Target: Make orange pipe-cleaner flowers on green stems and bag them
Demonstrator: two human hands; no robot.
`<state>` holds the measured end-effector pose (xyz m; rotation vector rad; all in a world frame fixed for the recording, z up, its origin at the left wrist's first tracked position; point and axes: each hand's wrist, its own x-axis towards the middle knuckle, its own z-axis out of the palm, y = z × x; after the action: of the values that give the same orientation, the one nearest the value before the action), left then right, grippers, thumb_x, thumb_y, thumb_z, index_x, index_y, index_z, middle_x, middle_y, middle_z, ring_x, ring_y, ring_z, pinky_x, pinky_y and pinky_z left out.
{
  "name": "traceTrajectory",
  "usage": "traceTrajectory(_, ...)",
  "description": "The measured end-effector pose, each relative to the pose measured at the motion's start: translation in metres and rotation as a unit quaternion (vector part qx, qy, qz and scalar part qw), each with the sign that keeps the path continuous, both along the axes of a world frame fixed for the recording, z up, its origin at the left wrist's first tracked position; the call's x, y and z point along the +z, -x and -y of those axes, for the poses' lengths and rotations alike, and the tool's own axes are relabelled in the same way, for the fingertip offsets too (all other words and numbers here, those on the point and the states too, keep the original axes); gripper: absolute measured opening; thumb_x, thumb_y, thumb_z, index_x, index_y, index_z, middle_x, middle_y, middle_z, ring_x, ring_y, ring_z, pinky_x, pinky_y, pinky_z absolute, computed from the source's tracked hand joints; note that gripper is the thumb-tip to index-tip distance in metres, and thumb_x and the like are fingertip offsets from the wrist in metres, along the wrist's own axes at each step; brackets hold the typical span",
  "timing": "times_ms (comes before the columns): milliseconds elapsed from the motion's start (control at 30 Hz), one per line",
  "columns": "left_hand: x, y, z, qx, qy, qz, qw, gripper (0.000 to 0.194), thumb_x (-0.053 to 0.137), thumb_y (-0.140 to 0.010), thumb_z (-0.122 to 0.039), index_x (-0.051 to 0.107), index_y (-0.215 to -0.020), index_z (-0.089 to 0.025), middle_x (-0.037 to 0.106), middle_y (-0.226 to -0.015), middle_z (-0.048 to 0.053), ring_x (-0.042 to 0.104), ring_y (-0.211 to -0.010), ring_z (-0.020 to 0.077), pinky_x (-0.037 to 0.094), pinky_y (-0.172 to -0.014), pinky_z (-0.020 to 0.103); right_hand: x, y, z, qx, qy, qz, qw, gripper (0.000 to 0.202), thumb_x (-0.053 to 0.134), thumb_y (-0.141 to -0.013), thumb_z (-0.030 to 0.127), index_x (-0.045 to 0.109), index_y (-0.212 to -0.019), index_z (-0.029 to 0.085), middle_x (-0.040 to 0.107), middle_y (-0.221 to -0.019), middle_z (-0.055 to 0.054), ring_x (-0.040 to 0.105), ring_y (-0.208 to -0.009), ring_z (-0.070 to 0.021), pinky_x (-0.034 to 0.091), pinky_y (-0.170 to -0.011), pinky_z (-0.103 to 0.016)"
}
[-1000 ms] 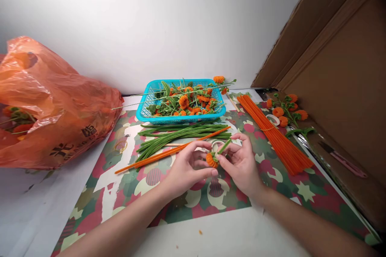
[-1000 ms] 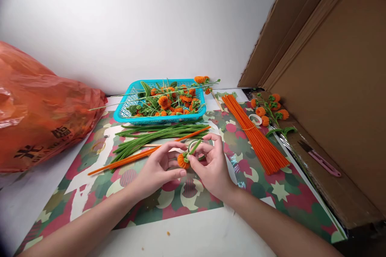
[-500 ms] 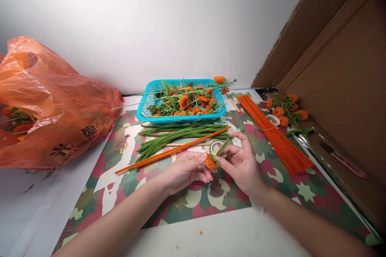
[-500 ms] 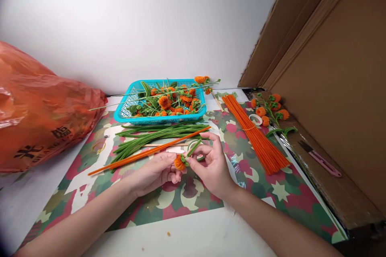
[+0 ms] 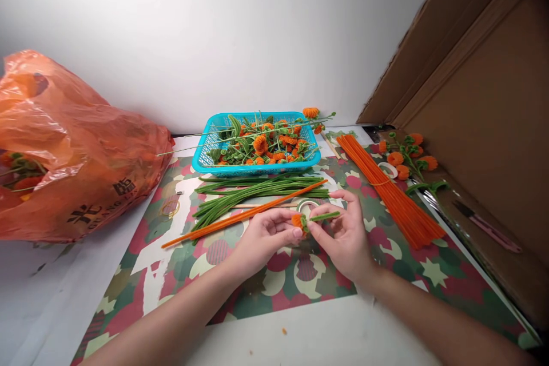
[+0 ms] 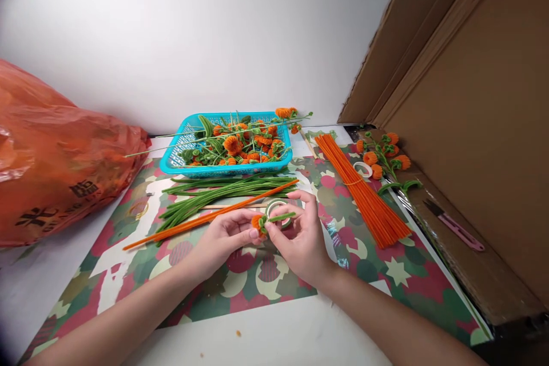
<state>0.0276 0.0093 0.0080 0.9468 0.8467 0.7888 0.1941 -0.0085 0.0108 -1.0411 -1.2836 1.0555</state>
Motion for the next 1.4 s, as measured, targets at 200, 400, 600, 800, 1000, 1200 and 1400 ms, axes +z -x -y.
traceTrajectory(200, -0.005, 0.003, -0.002, -0.075, 0.062, 0.021, 0.995, 0.031, 0.065, -0.08, -0.043, 0.064, -0.08, -0.012, 0.066, -0.068, 0.004, 0.065, -0.063, 0.0131, 0.05, -0.065, 0.024, -0.004, -0.001, 0.0, 0.005, -0.003, 0.007, 1.0, 0.046, 0.065, -0.078, 0.015, 0.034, -0.11, 0.029, 0.063, -0.081, 0.003, 0.063, -0.073, -0.0128, 0.051, -0.058, -0.022)
traceTrajectory(400, -0.005, 0.003, -0.003, -0.074, 0.082, 0.036, 0.993, 0.034, 0.067, -0.078, -0.043, 0.066, -0.084, -0.01, 0.065, -0.069, 0.005, 0.065, -0.063, 0.0132, 0.05, -0.061, 0.023, -0.004, -0.001, -0.003, 0.019, 0.025, -0.022, 0.999, 0.049, 0.066, -0.078, 0.016, 0.035, -0.113, 0.029, 0.065, -0.079, 0.004, 0.064, -0.076, -0.0129, 0.053, -0.068, -0.026)
traceTrajectory(600, -0.006, 0.003, -0.004, -0.065, 0.076, 0.023, 0.995, 0.033, 0.069, -0.077, -0.043, 0.065, -0.082, -0.011, 0.066, -0.069, 0.005, 0.065, -0.063, 0.0128, 0.05, -0.064, 0.023, -0.003, 0.0, -0.004, 0.014, 0.037, -0.046, 0.998, 0.05, 0.068, -0.077, 0.018, 0.035, -0.113, 0.028, 0.067, -0.08, 0.003, 0.066, -0.078, -0.0139, 0.054, -0.071, -0.029)
traceTrajectory(800, -0.007, 0.003, -0.004, -0.071, 0.06, 0.007, 0.996, 0.033, 0.065, -0.08, -0.044, 0.064, -0.082, -0.011, 0.066, -0.07, 0.005, 0.066, -0.065, 0.0142, 0.051, -0.064, 0.024, -0.001, -0.001, -0.003, -0.011, 0.035, -0.012, 0.999, 0.046, 0.069, -0.076, 0.019, 0.037, -0.107, 0.028, 0.069, -0.078, 0.003, 0.066, -0.073, -0.0144, 0.053, -0.064, -0.026)
traceTrajectory(1000, -0.001, 0.003, -0.004, -0.068, 0.014, -0.049, 0.996, 0.037, 0.06, -0.082, -0.049, 0.064, -0.079, -0.012, 0.068, -0.071, 0.006, 0.066, -0.066, 0.0149, 0.051, -0.067, 0.026, -0.001, -0.003, -0.006, -0.035, 0.039, 0.018, 0.998, 0.047, 0.072, -0.074, 0.021, 0.037, -0.105, 0.028, 0.071, -0.074, 0.003, 0.067, -0.071, -0.0154, 0.052, -0.063, -0.026)
traceTrajectory(1200, 0.007, -0.001, 0.003, 0.006, -0.11, -0.089, 0.99, 0.038, 0.069, -0.077, -0.037, 0.061, -0.109, -0.02, 0.065, -0.107, 0.008, 0.062, -0.09, 0.0188, 0.052, -0.075, 0.028, -0.002, -0.002, -0.005, -0.015, 0.051, 0.008, 0.999, 0.045, 0.07, -0.076, 0.021, 0.034, -0.102, 0.028, 0.069, -0.074, 0.005, 0.067, -0.07, -0.0151, 0.053, -0.063, -0.027)
traceTrajectory(1400, 0.009, -0.002, 0.005, 0.013, -0.113, -0.115, 0.987, 0.027, 0.068, -0.078, -0.035, 0.067, -0.098, -0.017, 0.066, -0.091, 0.006, 0.06, -0.08, 0.0165, 0.051, -0.072, 0.026, -0.002, -0.002, -0.005, 0.008, 0.07, -0.002, 0.997, 0.043, 0.069, -0.077, 0.022, 0.034, -0.101, 0.028, 0.069, -0.077, 0.004, 0.065, -0.072, -0.0141, 0.053, -0.066, -0.027)
